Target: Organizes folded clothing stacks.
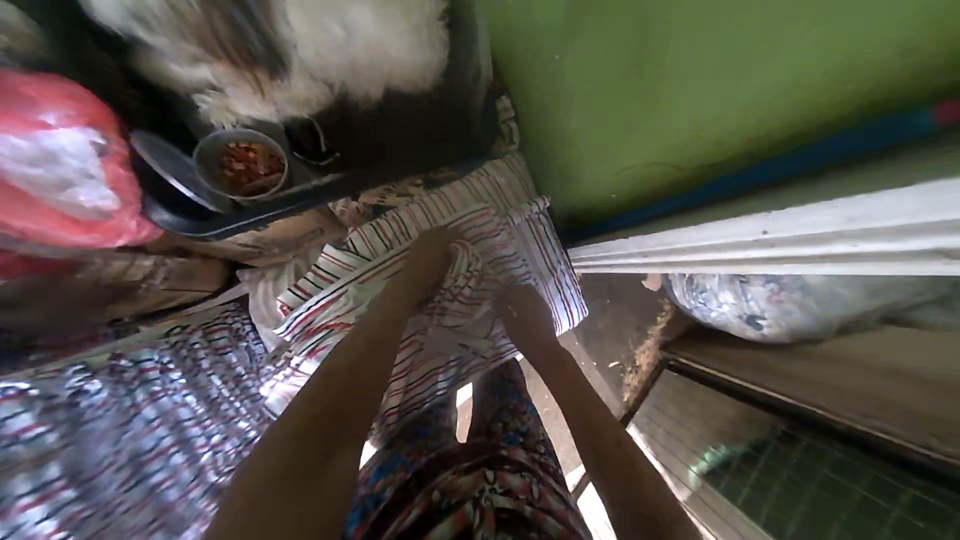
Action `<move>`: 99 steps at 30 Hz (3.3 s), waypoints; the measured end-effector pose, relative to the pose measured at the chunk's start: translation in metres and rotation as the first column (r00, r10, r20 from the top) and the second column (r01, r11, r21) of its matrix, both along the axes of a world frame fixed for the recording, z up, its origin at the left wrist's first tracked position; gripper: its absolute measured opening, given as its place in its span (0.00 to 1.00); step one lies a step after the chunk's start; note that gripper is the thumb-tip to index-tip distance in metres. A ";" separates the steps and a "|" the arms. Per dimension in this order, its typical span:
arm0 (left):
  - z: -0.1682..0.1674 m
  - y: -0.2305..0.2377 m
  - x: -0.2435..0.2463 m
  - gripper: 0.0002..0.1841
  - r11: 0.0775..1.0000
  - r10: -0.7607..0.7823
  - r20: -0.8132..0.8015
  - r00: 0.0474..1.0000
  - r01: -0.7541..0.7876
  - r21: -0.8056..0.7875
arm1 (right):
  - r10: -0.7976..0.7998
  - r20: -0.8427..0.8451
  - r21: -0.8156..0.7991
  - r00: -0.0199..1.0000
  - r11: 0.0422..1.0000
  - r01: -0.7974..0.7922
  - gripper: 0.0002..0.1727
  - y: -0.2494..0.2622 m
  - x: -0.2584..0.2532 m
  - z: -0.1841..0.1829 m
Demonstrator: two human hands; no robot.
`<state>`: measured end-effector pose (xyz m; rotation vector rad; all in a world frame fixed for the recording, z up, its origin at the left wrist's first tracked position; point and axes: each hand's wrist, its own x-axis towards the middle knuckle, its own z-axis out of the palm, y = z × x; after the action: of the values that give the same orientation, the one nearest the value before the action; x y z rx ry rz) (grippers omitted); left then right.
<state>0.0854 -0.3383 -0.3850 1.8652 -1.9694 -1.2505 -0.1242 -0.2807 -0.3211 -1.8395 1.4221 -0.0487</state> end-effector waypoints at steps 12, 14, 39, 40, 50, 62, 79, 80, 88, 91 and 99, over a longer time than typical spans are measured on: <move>-0.003 -0.004 0.001 0.19 1.000 -0.013 -0.001 1.000 0.013 0.014 | 0.489 -0.246 0.149 0.837 0.872 -0.466 0.26 -0.005 -0.016 0.008; 0.001 -0.006 0.000 0.22 0.997 -0.020 0.024 1.000 0.018 0.079 | 0.494 -0.212 0.214 0.844 0.865 -0.453 0.21 -0.016 -0.018 0.012; -0.003 -0.006 0.002 0.25 0.997 0.006 0.005 1.000 -0.007 0.081 | 0.167 0.055 0.012 0.984 0.986 -0.168 0.16 -0.017 -0.008 -0.008; -0.003 -0.006 0.002 0.25 0.996 0.011 0.001 1.000 -0.011 0.085 | 0.033 0.070 0.072 0.997 0.997 -0.038 0.17 -0.021 -0.007 -0.008; 0.000 -0.006 0.001 0.24 0.995 0.022 -0.008 1.000 -0.021 0.097 | 0.284 0.015 -0.228 0.959 0.935 -0.273 0.17 -0.004 -0.015 -0.011; -0.003 -0.009 0.000 0.26 0.992 0.029 0.005 1.000 -0.029 0.121 | -0.495 -0.063 -0.167 0.867 0.861 0.480 0.15 -0.043 -0.087 -0.019; 0.001 -0.014 -0.001 0.24 0.983 0.045 0.008 0.999 -0.045 0.179 | -0.023 0.198 0.248 0.980 0.968 -0.028 0.16 -0.010 -0.016 -0.011; -0.001 -0.014 -0.001 0.24 0.984 0.043 0.004 0.999 -0.043 0.171 | -0.049 0.176 0.278 0.983 0.961 -0.002 0.16 -0.012 -0.015 -0.011; -0.005 -0.009 0.003 0.24 0.992 0.037 -0.014 0.999 -0.035 0.124 | 0.388 0.033 -0.134 0.921 0.915 -0.381 0.17 0.006 -0.008 -0.007; -0.008 -0.010 0.002 0.23 0.992 0.039 -0.004 0.999 -0.038 0.118 | 0.534 -0.023 0.020 0.845 0.846 -0.534 0.22 0.003 -0.008 -0.007; -0.001 -0.012 0.000 0.24 0.986 0.060 -0.001 0.998 -0.059 0.159 | -0.411 -0.037 -0.173 0.911 0.900 0.399 0.16 -0.056 -0.072 -0.005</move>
<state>0.0850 -0.3501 -0.3861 1.9737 -1.8460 -1.4314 -0.1957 -0.3366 -0.3260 -1.6524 1.8832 -0.3197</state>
